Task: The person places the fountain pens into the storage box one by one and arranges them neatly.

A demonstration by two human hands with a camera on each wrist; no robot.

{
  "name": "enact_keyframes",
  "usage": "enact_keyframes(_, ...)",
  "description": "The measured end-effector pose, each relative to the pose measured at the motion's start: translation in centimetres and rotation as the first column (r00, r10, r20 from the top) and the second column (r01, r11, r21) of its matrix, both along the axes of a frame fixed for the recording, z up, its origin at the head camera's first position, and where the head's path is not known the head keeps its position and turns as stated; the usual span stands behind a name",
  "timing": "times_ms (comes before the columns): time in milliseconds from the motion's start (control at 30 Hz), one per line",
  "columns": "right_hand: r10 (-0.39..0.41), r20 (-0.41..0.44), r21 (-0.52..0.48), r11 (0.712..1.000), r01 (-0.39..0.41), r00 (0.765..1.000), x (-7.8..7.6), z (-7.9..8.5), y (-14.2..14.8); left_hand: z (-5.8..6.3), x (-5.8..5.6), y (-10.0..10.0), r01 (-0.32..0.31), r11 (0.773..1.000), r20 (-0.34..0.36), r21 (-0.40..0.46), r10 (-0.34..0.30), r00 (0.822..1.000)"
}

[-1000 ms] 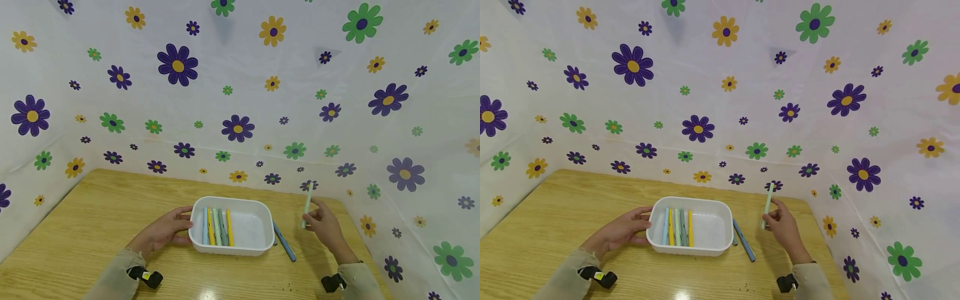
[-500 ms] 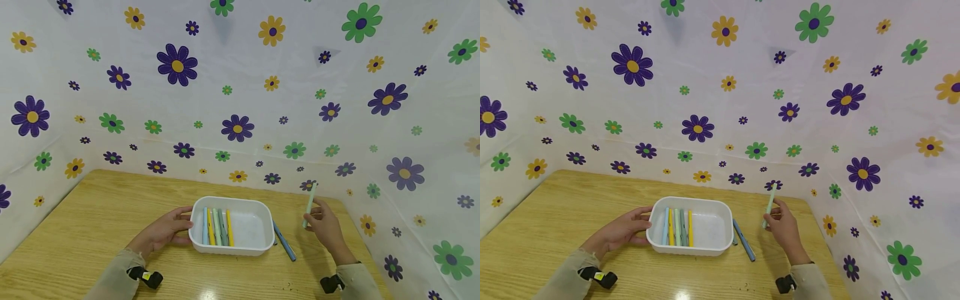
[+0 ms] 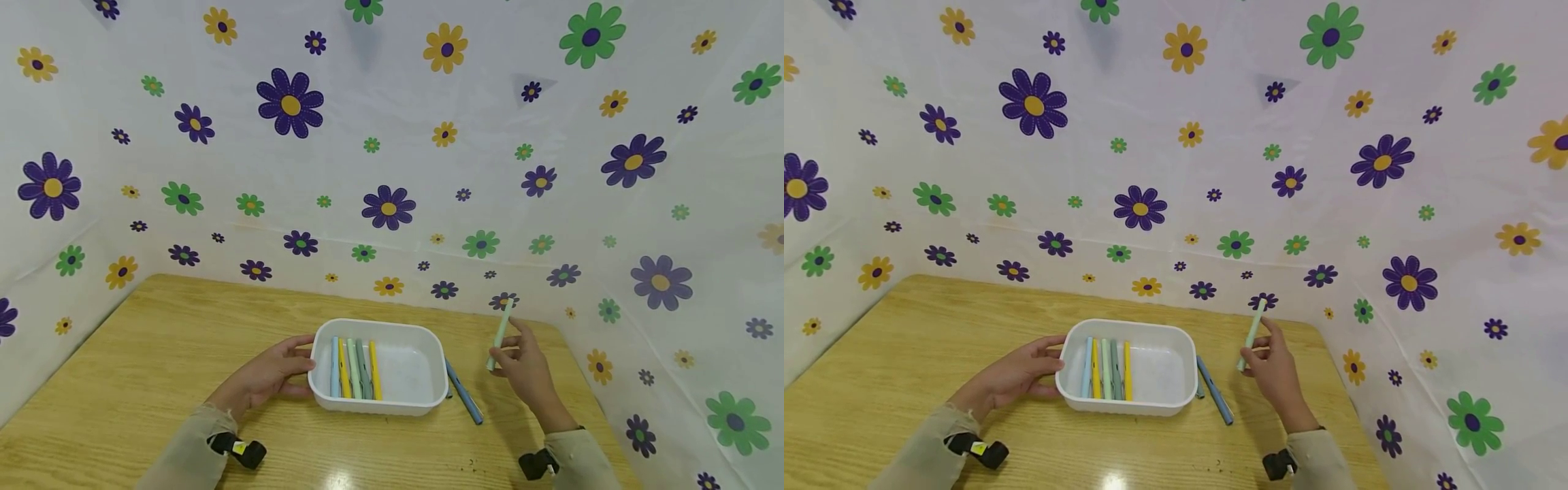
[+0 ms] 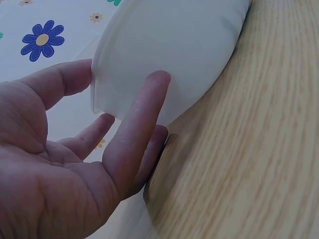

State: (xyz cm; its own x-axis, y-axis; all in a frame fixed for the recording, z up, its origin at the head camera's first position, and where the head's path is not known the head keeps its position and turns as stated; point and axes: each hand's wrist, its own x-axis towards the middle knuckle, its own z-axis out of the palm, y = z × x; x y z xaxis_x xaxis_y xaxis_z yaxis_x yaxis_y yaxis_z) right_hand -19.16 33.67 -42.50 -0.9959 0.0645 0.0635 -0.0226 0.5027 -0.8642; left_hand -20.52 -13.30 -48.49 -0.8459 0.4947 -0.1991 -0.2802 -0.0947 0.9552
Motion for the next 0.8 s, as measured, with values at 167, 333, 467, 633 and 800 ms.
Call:
enact_keyframes(167, -0.001, -0.004, 0.011, 1.0, 0.001, 1.0, 0.1, 0.2, -0.2, 0.2, 0.0, 0.0, -0.008, 1.0, -0.002, -0.003, 0.008, 1.0)
enact_keyframes(333, 0.009, 0.0, 0.028, 1.0, -0.009, 1.0, 0.3, 0.4, -0.6, 0.2, -0.1, 0.0, -0.013, 1.0, 0.001, -0.004, 0.013, 1.0)
enact_keyframes(467, 0.011, -0.001, 0.056, 0.998, -0.01, 1.0, 0.5, 0.5, -0.9, 0.1, 0.0, 0.0, -0.008, 1.0, 0.002, -0.001, 0.008, 1.0)
enact_keyframes(633, 0.006, -0.016, 0.084, 0.996, -0.005, 1.0, 0.8, 0.8, -1.3, 0.1, 0.0, 0.0, -0.007, 1.0, 0.0, -0.002, 0.007, 1.0)
enact_keyframes(800, 0.018, -0.049, 0.087, 0.996, -0.013, 0.999, 1.1, 1.1, -2.0, 0.1, 0.0, 0.1, -0.01, 1.0, 0.0, -0.003, 0.01, 1.0)
